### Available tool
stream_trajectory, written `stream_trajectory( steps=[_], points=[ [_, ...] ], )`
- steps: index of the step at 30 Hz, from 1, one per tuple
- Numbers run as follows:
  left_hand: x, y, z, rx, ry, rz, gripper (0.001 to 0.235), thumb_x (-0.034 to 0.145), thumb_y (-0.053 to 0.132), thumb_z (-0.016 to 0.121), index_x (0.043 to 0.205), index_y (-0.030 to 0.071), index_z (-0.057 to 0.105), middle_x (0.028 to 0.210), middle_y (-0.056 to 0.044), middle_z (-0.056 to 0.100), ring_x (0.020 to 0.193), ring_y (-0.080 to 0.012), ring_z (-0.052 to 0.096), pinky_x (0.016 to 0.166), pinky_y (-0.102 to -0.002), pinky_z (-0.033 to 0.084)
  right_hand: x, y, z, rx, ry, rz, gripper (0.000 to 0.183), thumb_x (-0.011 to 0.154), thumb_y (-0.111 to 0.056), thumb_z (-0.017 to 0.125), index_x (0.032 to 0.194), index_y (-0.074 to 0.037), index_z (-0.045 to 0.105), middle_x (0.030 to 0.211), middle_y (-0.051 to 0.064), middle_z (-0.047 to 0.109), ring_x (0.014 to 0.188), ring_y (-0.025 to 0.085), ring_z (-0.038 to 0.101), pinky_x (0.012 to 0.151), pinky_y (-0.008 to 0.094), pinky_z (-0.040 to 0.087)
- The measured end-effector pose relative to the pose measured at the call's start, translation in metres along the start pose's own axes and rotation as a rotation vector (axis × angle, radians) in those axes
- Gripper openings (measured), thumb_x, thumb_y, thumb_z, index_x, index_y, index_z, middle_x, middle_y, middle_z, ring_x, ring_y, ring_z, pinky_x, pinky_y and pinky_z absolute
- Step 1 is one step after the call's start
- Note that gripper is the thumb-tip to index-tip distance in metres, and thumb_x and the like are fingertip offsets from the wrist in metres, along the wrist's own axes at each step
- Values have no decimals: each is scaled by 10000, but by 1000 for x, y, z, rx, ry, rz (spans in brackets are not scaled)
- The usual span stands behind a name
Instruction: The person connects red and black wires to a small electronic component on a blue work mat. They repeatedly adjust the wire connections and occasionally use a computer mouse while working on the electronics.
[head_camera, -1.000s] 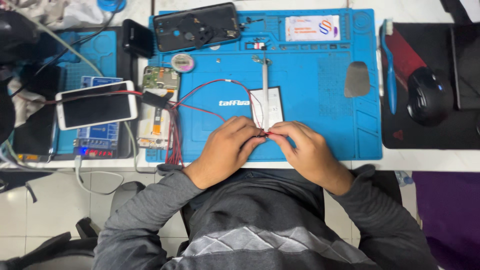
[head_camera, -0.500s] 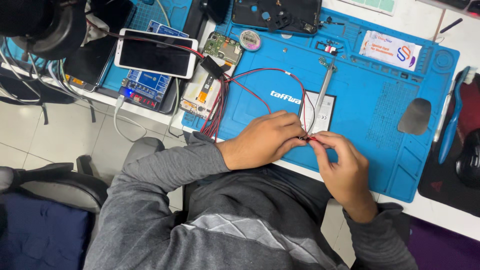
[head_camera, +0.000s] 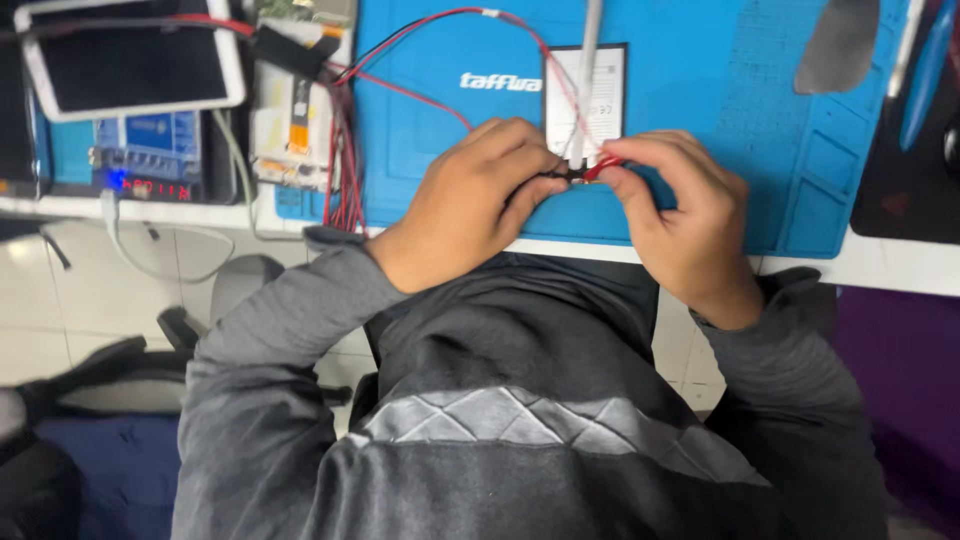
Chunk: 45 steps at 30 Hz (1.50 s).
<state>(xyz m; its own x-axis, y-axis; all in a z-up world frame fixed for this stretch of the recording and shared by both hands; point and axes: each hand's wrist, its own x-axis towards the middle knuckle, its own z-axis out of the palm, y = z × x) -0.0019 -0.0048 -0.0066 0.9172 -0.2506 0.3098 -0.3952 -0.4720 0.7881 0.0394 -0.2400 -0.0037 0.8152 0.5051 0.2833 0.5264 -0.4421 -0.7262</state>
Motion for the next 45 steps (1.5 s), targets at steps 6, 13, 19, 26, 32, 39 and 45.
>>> stream_trajectory(
  steps=[6, 13, 19, 26, 32, 39, 45],
  points=[
    [1, 5, -6, 1, -11, -17, 133, 1004, 117, 740, 1093, 44, 675, 1059, -95, 627, 1001, -317, 632, 855, -399, 524, 6, -4, 5, -11, -18, -61, 115, 1020, 13, 775, 1119, 2, 718, 1086, 126, 741, 1022, 283, 736, 854, 345, 585],
    [1, 4, -4, 13, -12, -23, 152, 999, 127, 745, 1086, 32, 665, 1064, -102, 626, 994, -324, 626, 846, -402, 521, 9, -5, 4, -35, -51, -111, 120, 1020, 11, 763, 1130, 4, 716, 1086, 116, 738, 1043, 287, 720, 881, 361, 584],
    [0, 2, -3, 10, -9, -18, 151, 989, 126, 742, 1077, 32, 664, 1051, -107, 629, 985, -333, 625, 838, -408, 521, 8, -4, 4, -40, -62, -157, 158, 992, 54, 732, 1143, 15, 706, 1093, 137, 730, 1055, 312, 710, 903, 384, 580],
    [6, 10, -5, 29, 12, -17, 131, 959, 124, 736, 1046, 39, 687, 996, -109, 638, 936, -335, 630, 793, -410, 514, 12, -10, 5, -24, -32, -188, 186, 919, 83, 693, 1098, 35, 701, 1075, 160, 721, 1041, 338, 705, 903, 403, 579],
    [6, 8, -3, 39, 21, -12, 142, 947, 135, 741, 1031, 34, 688, 990, -101, 653, 927, -324, 639, 785, -408, 518, 13, -10, 6, -26, -28, -193, 185, 912, 47, 715, 1096, 35, 698, 1070, 160, 728, 1032, 326, 705, 896, 392, 574],
    [6, 7, -2, 49, 16, -12, 151, 939, 142, 744, 1028, 33, 690, 980, -100, 652, 918, -319, 638, 775, -405, 518, 13, -11, 6, -20, -23, -195, 185, 922, 14, 726, 1103, 33, 695, 1074, 157, 725, 1027, 323, 704, 892, 389, 574],
    [5, 8, -2, 57, 12, -13, 158, 937, 147, 747, 1028, 30, 690, 980, -101, 650, 915, -320, 635, 773, -408, 517, 13, -11, 7, -24, -25, -199, 191, 919, 5, 729, 1105, 30, 694, 1080, 155, 725, 1035, 322, 700, 898, 391, 571]
  ],
)
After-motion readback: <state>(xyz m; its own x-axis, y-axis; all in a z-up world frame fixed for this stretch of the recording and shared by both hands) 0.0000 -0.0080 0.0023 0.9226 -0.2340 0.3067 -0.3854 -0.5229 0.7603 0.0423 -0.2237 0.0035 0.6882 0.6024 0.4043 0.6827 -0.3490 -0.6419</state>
